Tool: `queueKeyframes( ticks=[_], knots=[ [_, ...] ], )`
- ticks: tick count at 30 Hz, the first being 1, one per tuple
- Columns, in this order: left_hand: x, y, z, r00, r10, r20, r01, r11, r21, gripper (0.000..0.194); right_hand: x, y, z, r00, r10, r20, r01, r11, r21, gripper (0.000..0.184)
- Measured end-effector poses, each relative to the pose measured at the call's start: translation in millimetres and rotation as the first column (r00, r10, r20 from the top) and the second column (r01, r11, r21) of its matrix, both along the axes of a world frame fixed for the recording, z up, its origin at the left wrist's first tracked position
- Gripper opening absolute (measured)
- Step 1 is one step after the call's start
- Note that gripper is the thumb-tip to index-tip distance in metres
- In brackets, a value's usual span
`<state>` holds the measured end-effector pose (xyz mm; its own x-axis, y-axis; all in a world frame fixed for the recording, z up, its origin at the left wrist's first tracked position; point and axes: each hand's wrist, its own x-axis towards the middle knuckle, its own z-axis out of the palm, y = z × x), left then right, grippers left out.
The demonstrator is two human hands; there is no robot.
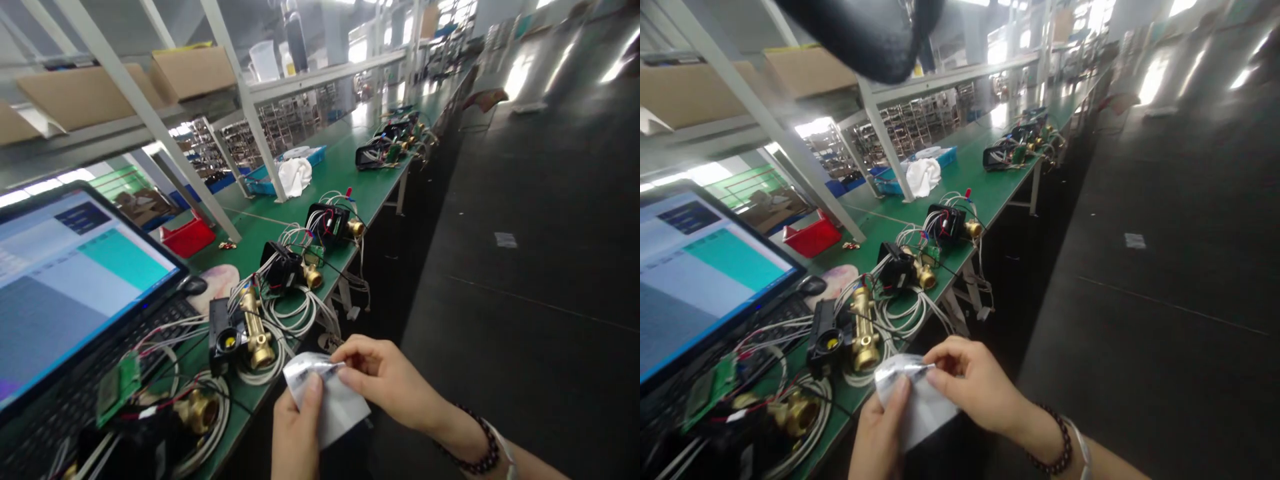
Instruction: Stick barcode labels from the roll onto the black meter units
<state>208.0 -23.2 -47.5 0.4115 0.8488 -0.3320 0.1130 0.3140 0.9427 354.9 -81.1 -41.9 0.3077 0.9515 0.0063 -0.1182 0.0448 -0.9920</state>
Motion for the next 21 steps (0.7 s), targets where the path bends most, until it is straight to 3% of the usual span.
queueKeyframes(
  ticks=[4,9,14,18,21],
  knots=[
    [1,-7,1.5,0.999,-0.004,0.042,0.004,1.0,0.002,0.061,3,-2,0.5,1.0,0.009,-0.03,-0.009,1.0,0.002,0.013],
    [5,-11,4.4,0.999,-0.026,0.037,0.025,0.999,0.021,0.062,2,-4,-4.5,0.998,-0.046,-0.037,0.049,0.993,0.106,0.016],
    [11,-11,5.6,0.999,-0.004,0.033,0.005,1.0,-0.017,0.066,5,-5,-9.6,0.996,-0.024,-0.09,0.025,1.0,0.012,0.029],
    [13,-7,-2.2,0.997,0.072,0.001,-0.072,0.997,0.019,0.072,6,-3,-14.7,0.988,-0.109,0.111,0.098,0.99,0.098,0.011],
    [11,-1,-13.0,0.989,0.135,-0.055,-0.131,0.989,0.066,0.065,7,1,-18.7,0.951,-0.178,0.254,0.125,0.969,0.213,0.017]
  ],
)
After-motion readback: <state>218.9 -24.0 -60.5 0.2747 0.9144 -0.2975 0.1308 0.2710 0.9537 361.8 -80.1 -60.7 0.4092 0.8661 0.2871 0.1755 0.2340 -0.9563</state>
